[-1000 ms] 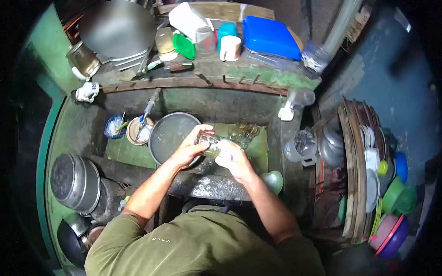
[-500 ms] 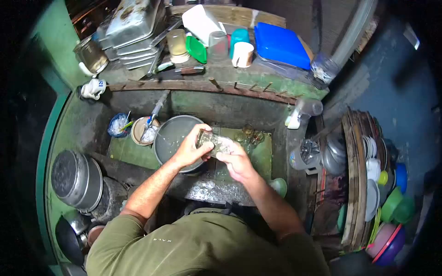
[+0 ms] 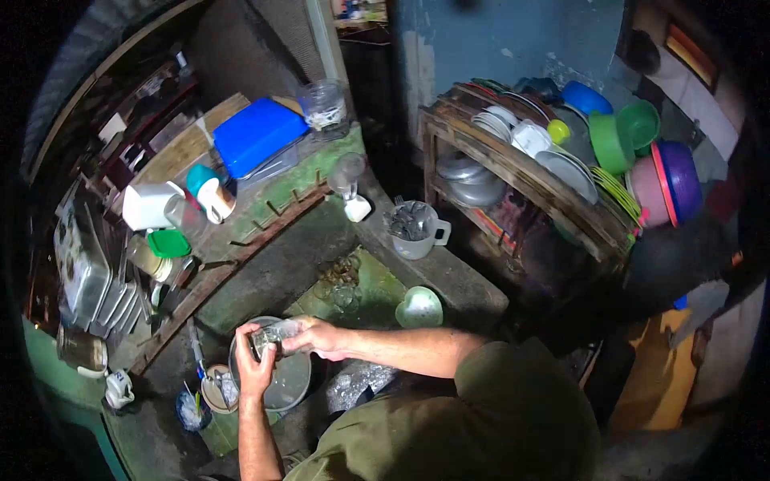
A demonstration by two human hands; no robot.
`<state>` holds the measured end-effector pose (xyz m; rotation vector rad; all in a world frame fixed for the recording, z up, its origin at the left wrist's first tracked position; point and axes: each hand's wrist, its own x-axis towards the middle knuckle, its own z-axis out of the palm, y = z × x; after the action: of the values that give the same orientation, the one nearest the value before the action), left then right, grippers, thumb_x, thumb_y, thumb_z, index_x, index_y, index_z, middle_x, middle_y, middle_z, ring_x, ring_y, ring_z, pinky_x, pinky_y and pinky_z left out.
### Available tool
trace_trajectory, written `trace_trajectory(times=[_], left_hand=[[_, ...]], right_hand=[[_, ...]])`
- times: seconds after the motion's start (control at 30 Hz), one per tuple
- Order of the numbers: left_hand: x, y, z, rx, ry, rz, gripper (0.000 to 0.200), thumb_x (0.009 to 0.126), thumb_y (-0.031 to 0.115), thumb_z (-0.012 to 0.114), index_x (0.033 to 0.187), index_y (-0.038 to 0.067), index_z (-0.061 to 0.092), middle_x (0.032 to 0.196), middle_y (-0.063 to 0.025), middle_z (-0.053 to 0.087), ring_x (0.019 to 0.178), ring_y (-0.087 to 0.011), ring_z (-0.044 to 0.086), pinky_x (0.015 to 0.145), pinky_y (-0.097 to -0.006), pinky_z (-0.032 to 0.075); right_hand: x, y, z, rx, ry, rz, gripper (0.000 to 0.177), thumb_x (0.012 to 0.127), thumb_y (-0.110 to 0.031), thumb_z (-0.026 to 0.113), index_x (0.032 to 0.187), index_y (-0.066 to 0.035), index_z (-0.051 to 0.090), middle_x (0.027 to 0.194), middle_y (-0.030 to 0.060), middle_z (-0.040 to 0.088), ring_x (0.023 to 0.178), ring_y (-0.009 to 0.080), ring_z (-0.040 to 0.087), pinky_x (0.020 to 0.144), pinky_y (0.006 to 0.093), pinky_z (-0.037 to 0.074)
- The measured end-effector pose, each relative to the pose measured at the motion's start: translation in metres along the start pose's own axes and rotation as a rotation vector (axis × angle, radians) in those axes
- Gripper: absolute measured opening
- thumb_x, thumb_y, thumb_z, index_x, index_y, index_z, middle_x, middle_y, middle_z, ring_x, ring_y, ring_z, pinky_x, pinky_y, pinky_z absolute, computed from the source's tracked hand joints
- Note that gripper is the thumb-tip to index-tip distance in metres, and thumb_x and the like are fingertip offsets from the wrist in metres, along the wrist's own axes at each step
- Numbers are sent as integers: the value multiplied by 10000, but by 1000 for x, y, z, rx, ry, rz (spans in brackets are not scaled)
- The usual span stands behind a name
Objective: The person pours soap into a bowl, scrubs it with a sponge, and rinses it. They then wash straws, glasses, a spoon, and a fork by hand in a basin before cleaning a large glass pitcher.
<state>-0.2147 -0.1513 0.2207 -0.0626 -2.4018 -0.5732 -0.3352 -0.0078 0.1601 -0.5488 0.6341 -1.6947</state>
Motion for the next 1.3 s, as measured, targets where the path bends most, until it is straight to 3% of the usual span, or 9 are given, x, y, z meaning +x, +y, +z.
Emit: trace_trajectory(times=[0.1,0.23,0.37,0.5,0.67,0.9,1.03,1.07,1.3], left_hand=[[-4,9,1,-668,-30,-687,306,909,251,577,1123,63,466,933,-80,575,547,-159,559,416,-245,440],[-16,-17,12,-1124,-8,-1311,579,931,626,401,1051,82,558,721,-45,637,361,-146,458,307,-247,344],[-26,11,24,-1005,67,-977,309,960,269,522,1184,77,434,955,-105,563,676,-178,587,488,-261,467],[-43,-17,40,-562,-25,-323,554,720,87,780,1175,44,466,1120,-129,511,1074,-237,505,960,-365,400],[-26,-24,29,-571,-431,-585,886,599,145,875,1328,22,386,1173,-101,522,1150,-196,480,1014,-324,369],[-85,-26,61,-1283,-184,-1090,806,738,156,774,1400,102,317,1153,-62,552,1028,-186,564,890,-360,494],[-94,-25,87,-1507,169,-1502,499,947,553,444,1292,196,394,1064,-95,605,836,-226,662,604,-400,599],[-98,-23,104,-1534,281,-1442,461,963,513,441,1293,195,387,1077,-101,604,850,-235,664,583,-392,601],[-129,-49,87,-1858,80,-1339,587,923,534,479,1234,37,506,987,-168,646,853,-304,664,653,-425,574]], right_hand=[[0,-8,12,-663,212,-415,251,853,-129,686,1073,-14,643,1023,58,660,916,157,619,827,312,501],[-2,-20,-13,-1619,-81,-688,309,780,-291,718,1009,-88,676,1056,110,608,1085,263,570,1060,670,164],[4,-19,-7,-834,-199,-211,333,877,-125,618,1202,-52,607,1139,91,632,1100,182,569,1023,435,397],[4,-18,-17,-264,281,125,257,889,-159,638,1081,8,671,1013,78,687,907,121,618,804,269,484],[31,16,-26,-661,612,-441,279,816,-93,709,590,-43,553,563,-27,514,522,61,459,472,284,369],[53,-19,-30,30,732,-419,180,842,-26,674,738,-68,532,718,2,572,608,110,551,554,289,456],[40,39,-15,-626,604,-360,111,795,-61,689,865,-58,604,831,44,611,843,165,591,804,300,465],[44,60,-21,-1420,421,-742,159,744,-96,738,849,-37,633,855,91,640,865,239,607,812,347,480],[84,64,-48,-7,571,-71,135,890,-155,665,847,-35,620,709,11,606,603,106,573,559,286,468]])
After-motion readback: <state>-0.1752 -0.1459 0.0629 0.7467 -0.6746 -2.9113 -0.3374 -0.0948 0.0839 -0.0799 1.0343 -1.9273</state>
